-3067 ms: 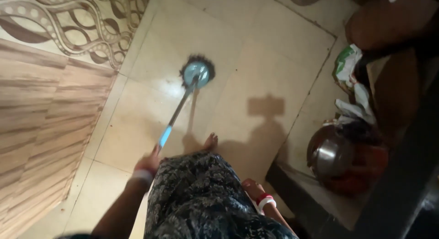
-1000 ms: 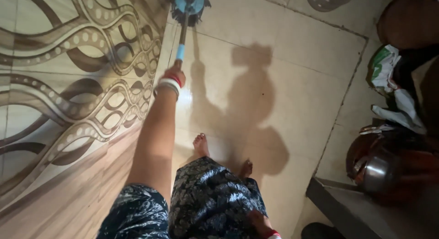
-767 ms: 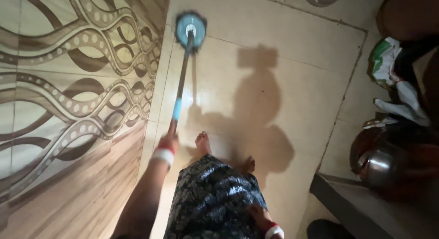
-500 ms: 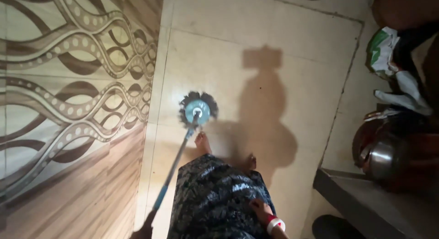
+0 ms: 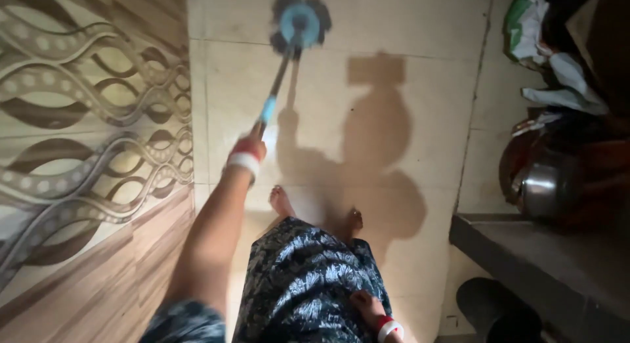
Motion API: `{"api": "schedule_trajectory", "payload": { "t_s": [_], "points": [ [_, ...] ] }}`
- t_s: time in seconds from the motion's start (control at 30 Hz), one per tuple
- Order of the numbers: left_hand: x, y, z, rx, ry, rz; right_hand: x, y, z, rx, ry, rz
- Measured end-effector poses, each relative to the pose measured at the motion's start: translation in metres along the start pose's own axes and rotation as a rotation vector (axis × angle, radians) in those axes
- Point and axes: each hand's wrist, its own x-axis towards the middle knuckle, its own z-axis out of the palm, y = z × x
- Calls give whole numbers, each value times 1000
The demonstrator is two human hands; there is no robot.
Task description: Mop the tiled floor of a room.
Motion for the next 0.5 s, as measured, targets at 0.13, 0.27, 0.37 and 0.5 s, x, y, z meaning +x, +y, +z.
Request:
{"api": "schedule_trajectory", "payload": {
  "t_s": [0.13, 0.27, 0.37, 0.5],
  "points": [
    [144, 119, 41, 49, 261, 36, -5, 36, 18, 94, 33, -52],
    [43, 136, 40, 16, 198, 24, -12, 32, -8, 131, 32, 116],
    [-46, 79, 73, -44, 111, 27, 11, 51, -34, 59, 90, -21],
    [-226, -65, 182, -1, -11, -106, 0, 74, -89, 72, 18, -43]
  ]
}}
